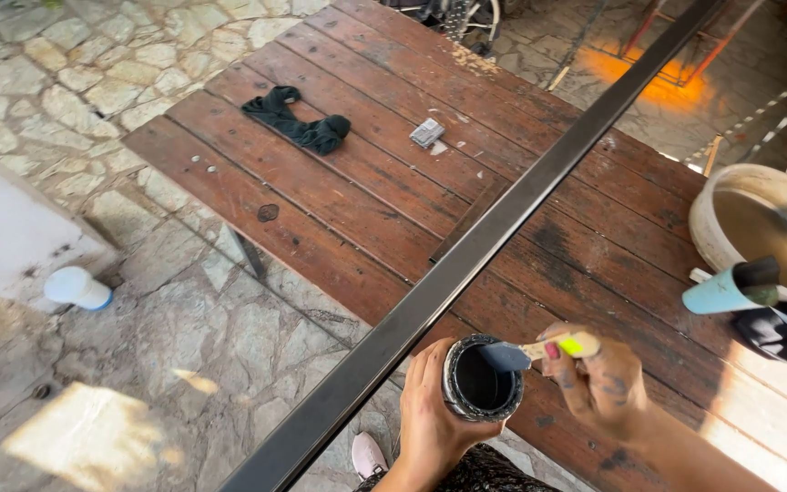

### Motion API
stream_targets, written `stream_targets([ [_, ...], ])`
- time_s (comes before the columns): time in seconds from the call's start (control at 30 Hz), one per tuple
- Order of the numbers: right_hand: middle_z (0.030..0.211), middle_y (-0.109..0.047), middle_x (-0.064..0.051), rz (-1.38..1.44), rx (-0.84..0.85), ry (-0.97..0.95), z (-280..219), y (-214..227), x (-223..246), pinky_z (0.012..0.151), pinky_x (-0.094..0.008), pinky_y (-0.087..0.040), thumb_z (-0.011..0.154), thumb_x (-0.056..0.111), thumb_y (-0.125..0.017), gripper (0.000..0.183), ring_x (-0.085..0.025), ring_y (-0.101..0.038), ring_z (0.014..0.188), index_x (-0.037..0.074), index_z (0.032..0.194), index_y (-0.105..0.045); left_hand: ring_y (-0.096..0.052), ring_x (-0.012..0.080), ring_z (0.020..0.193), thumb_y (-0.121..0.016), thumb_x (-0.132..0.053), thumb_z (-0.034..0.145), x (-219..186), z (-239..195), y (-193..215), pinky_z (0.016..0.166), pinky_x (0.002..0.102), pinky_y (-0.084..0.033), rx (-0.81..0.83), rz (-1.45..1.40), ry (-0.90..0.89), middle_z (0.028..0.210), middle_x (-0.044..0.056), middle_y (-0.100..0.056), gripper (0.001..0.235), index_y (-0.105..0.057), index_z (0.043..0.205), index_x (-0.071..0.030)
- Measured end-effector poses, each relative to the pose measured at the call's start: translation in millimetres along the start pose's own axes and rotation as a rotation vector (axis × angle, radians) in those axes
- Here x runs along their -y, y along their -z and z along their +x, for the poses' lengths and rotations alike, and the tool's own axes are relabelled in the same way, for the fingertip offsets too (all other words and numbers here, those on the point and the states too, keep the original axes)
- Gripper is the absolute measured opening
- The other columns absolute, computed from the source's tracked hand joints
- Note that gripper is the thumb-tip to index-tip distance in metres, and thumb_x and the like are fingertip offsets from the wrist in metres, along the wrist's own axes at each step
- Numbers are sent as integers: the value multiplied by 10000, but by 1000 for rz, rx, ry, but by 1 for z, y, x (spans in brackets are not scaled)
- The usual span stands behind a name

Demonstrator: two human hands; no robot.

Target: Painting a long metal beam with black paint using a small brush on a wooden table outdoors.

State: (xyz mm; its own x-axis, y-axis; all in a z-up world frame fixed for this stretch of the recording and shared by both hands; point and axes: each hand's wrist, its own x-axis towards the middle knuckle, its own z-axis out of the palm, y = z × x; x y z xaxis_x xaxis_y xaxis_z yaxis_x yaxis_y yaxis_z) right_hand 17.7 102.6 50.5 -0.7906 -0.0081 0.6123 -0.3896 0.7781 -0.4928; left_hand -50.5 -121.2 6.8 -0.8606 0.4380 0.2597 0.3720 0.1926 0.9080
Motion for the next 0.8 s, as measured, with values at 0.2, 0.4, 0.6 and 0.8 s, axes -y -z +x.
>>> stream_targets([
  [0.2,740,-725,15,-270,-60,23,-16,20,2,397,-242,-415,977,212,-560,227,-67,-506,377,21,1013,-677,-563,270,1251,-942,-377,541,7,7,-18,991,463,-492,159,-2,116,1323,44,-619,972,-526,1391,-155],
  [0.4,696,-672,-86,266,-248,-366,1,33,-36,321,-145,-440,1081,145,-457,228,-71,-557,421,-32,1049,-597,-635,267,1110,-917,-403,535,-2,31,-52,918,408,-532,58,-13,-4,1201,40,-682,861,-604,1290,-134],
  [0.6,627,-526,-43,806,-488,-841,30,63,-140,346,-227,-272,1142,233,-450,298,-82,-378,397,43,948,-573,-582,274,1267,-937,-465,500,9,46,-89,995,459,-499,136,12,79,1333,39,-655,1016,-557,1384,-142],
  [0.8,789,-562,-50,722,-611,-1045,75,68,-289,447,-204,-360,1174,205,-421,256,-66,-447,525,27,1048,-555,-723,236,1168,-1024,-458,418,-18,57,-119,944,424,-605,-56,83,342,1196,18,-792,955,-711,1274,-172],
])
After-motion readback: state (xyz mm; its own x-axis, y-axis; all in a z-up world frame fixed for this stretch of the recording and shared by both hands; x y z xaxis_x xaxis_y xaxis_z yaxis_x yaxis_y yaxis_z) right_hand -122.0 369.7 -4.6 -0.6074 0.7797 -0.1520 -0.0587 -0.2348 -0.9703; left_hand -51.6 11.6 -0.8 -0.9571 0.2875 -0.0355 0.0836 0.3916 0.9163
